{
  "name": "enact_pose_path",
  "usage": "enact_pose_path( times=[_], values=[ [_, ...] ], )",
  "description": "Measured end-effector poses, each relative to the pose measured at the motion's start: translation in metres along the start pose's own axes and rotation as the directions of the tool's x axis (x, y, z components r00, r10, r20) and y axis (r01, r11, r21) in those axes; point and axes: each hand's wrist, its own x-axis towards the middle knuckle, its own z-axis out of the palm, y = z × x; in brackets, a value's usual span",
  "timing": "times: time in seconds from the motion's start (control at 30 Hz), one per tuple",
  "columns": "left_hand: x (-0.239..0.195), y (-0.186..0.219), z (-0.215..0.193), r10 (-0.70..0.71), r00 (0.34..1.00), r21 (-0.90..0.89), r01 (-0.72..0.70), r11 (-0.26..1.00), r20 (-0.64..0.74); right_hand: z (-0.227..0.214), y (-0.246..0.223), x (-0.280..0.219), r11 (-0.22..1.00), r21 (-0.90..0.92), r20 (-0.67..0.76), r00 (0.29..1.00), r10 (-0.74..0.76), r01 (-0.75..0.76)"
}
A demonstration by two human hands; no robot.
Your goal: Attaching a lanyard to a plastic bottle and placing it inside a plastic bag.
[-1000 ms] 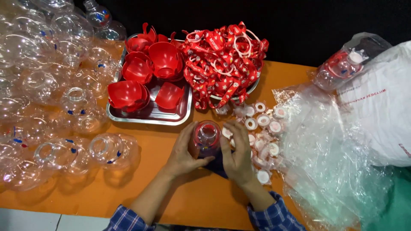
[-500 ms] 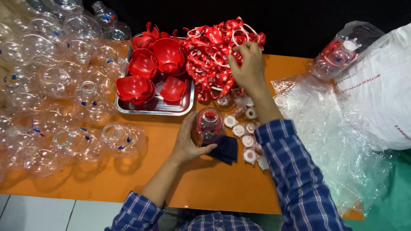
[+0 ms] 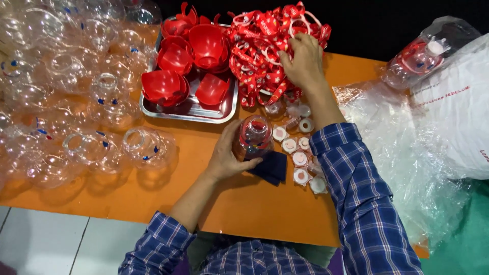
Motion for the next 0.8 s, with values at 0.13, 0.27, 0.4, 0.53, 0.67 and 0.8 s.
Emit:
enact_pose_path(
  times=[0.13,0.27,0.4,0.53,0.67,0.8],
  values=[
    [0.003,0.004,-0.001,0.024,1.0,-0.003,-0.024,1.0,-0.005,0.0,0.0,-0.001,0.999,0.042,-0.003,1.0,-0.006,0.006],
    [0.002,0.008,-0.001,0.02,1.0,-0.003,-0.02,1.0,-0.008,0.009,0.011,-0.004,0.998,0.011,-0.053,0.997,-0.058,0.059],
    [0.003,0.009,-0.003,-0.029,0.999,-0.029,0.03,0.999,0.026,0.002,0.005,-0.008,0.996,0.06,-0.199,0.978,-0.059,0.072],
    [0.004,0.009,-0.004,0.017,0.999,-0.031,-0.016,0.999,0.034,-0.005,0.001,-0.011,0.966,0.164,-0.317,0.938,-0.143,0.202],
    [0.001,0.006,-0.003,0.027,0.998,-0.036,-0.025,0.999,0.051,-0.022,-0.015,-0.019,0.88,0.263,-0.464,0.852,-0.244,0.395],
    [0.001,0.01,-0.005,0.023,0.998,-0.037,-0.021,0.999,0.052,-0.037,-0.029,-0.026,0.831,0.355,-0.552,0.813,-0.184,0.429]
  ],
)
